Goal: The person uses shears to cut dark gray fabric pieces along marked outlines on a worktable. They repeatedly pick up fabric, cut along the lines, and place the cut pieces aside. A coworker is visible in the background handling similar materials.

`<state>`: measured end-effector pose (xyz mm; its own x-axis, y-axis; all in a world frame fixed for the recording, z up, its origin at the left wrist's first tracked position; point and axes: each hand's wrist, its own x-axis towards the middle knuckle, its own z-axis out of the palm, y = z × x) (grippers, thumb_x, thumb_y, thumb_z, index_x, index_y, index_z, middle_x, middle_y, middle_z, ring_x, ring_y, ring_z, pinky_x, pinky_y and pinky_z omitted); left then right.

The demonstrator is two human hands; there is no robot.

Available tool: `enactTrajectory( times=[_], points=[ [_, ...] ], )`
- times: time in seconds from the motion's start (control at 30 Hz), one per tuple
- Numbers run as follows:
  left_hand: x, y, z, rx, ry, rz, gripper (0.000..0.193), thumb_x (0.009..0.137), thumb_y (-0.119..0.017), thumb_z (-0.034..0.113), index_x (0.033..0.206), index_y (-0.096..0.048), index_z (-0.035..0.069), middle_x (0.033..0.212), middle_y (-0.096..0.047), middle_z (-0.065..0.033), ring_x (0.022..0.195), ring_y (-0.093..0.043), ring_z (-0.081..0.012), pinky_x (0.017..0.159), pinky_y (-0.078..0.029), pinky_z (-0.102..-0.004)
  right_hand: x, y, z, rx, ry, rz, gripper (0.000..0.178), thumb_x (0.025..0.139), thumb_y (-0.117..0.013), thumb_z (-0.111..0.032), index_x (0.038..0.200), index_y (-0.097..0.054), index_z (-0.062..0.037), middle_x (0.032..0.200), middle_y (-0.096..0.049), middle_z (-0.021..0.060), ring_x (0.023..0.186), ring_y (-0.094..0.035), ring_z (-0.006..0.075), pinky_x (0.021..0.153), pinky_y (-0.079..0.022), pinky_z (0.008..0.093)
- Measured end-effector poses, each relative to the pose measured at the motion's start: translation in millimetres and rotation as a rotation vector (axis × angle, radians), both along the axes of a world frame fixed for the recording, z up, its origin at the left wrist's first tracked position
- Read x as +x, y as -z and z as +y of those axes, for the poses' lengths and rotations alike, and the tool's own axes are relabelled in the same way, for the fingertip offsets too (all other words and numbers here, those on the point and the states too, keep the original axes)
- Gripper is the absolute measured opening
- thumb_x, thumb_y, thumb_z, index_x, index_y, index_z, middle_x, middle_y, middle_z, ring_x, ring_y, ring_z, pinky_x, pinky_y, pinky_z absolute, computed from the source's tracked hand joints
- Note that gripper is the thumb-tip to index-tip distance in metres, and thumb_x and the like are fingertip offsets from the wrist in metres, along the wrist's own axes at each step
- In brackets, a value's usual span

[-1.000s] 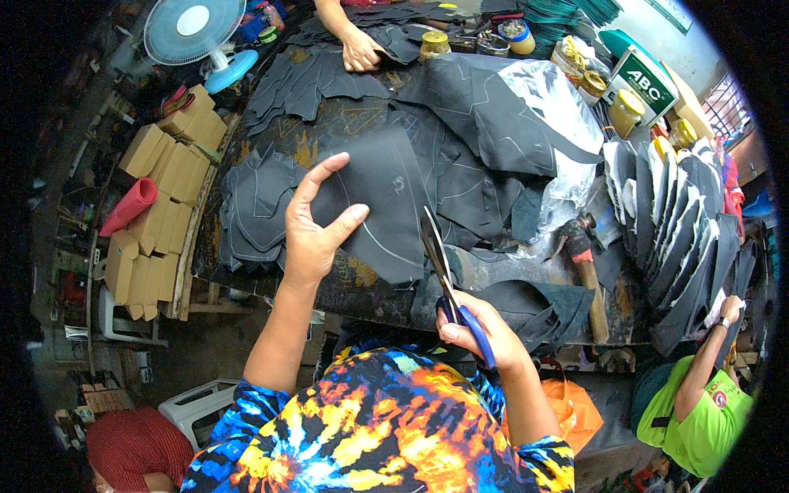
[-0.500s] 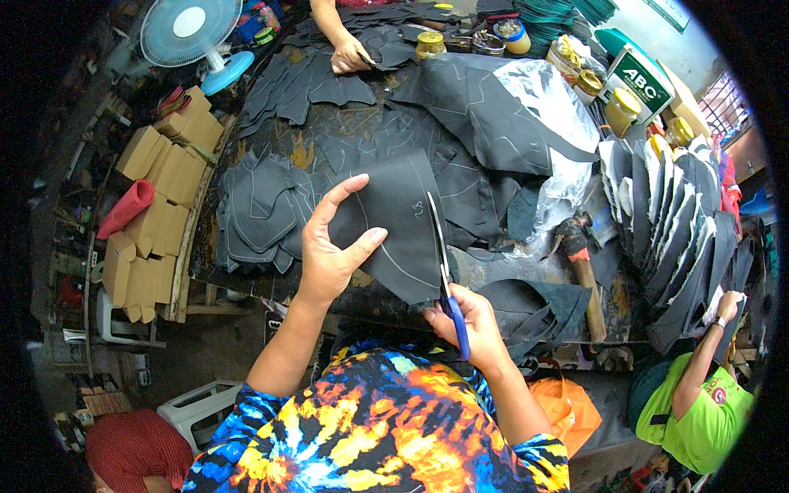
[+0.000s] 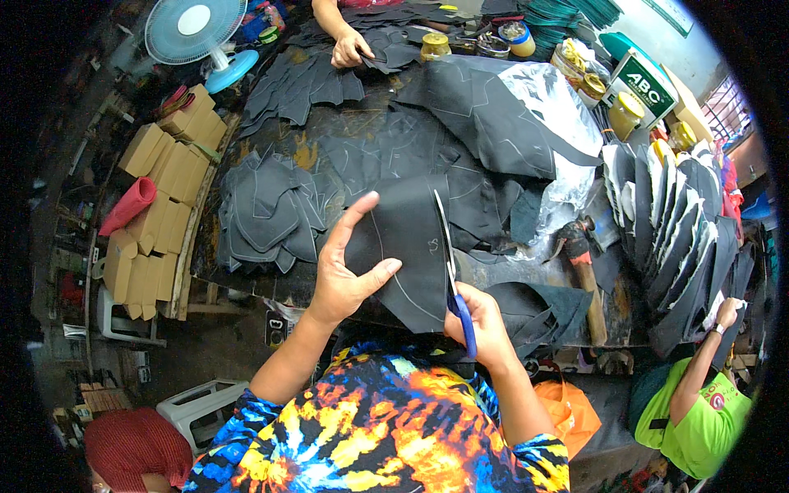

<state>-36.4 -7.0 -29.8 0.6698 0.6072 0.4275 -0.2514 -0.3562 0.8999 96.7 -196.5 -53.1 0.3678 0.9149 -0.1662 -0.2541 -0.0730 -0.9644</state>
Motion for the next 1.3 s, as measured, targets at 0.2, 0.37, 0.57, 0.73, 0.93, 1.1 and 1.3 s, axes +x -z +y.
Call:
enactTrajectory(
  times=[0.2,0.37,0.57,0.73,0.93,1.1,1.3],
  points=[
    [3,-19,35,-0.536,0.370,-0.081,0.065,0.082,-0.074,0.000,0.141,-0.047,0.002,0.128,-0.061,-0.0111,0.116,-0.059,-0.0170,0.100,-0.047,-0.0308,0,-2,-17,-0.135,-0.080,-0.038,0.019,0.088,-0.070,-0.011,0.078,-0.054,-0.0085,0.070,-0.048,-0.0083,0.064,-0.041,0.0009,0.057,-0.034,0.0196],
    [13,-24,24,-0.320,0.299,0.034,0.060,0.083,-0.070,-0.005,0.140,-0.052,0.001,0.131,-0.059,-0.0075,0.115,-0.059,-0.0131,0.101,-0.047,-0.0280,2,-8,-9,-0.103,-0.058,-0.119,0.023,0.086,-0.075,-0.015,0.079,-0.054,-0.0095,0.073,-0.048,-0.0075,0.069,-0.042,0.0024,0.062,-0.036,0.0204],
    [11,-26,13,-0.213,0.298,0.051,0.071,0.081,-0.071,-0.006,0.146,-0.042,-0.003,0.141,-0.053,-0.0107,0.126,-0.052,-0.0167,0.108,-0.041,-0.0322,0,-13,1,-0.057,-0.017,-0.078,0.019,0.086,-0.074,-0.013,0.089,-0.056,-0.0063,0.080,-0.050,-0.0051,0.074,-0.045,0.0045,0.067,-0.040,0.0214],
    [8,-24,13,-0.225,0.279,0.011,0.072,0.081,-0.071,-0.007,0.146,-0.041,-0.004,0.141,-0.052,-0.0108,0.125,-0.052,-0.0170,0.107,-0.041,-0.0321,-3,-7,-2,-0.148,-0.006,-0.153,0.020,0.086,-0.075,-0.012,0.082,-0.056,-0.0073,0.072,-0.048,-0.0078,0.068,-0.043,0.0025,0.061,-0.037,0.0195],
    [7,-25,17,-0.264,0.287,0.010,0.055,0.082,-0.069,-0.007,0.135,-0.055,0.000,0.127,-0.056,-0.0054,0.115,-0.057,-0.0132,0.098,-0.048,-0.0270,-2,-13,-11,-0.150,-0.069,-0.085,0.021,0.086,-0.075,-0.013,0.080,-0.056,-0.0074,0.072,-0.049,-0.0076,0.068,-0.043,0.0020,0.061,-0.037,0.0192],
    [5,-27,13,-0.150,0.381,0.107,0.047,0.084,-0.068,-0.004,0.130,-0.060,0.002,0.124,-0.057,-0.0046,0.110,-0.060,-0.0121,0.094,-0.051,-0.0258,-1,-20,1,-0.013,-0.035,-0.048,0.019,0.087,-0.075,-0.012,0.084,-0.056,-0.0071,0.078,-0.051,-0.0057,0.073,-0.046,0.0034,0.066,-0.039,0.0202],
    [2,-30,9,-0.313,0.394,0.099,0.057,0.083,-0.068,-0.005,0.137,-0.052,0.001,0.129,-0.057,-0.0064,0.112,-0.060,-0.0130,0.095,-0.052,-0.0285,-4,-19,1,-0.082,-0.032,-0.109,0.019,0.087,-0.074,-0.011,0.081,-0.056,-0.0074,0.075,-0.049,-0.0079,0.070,-0.043,0.0023,0.062,-0.038,0.0199]
  ],
)
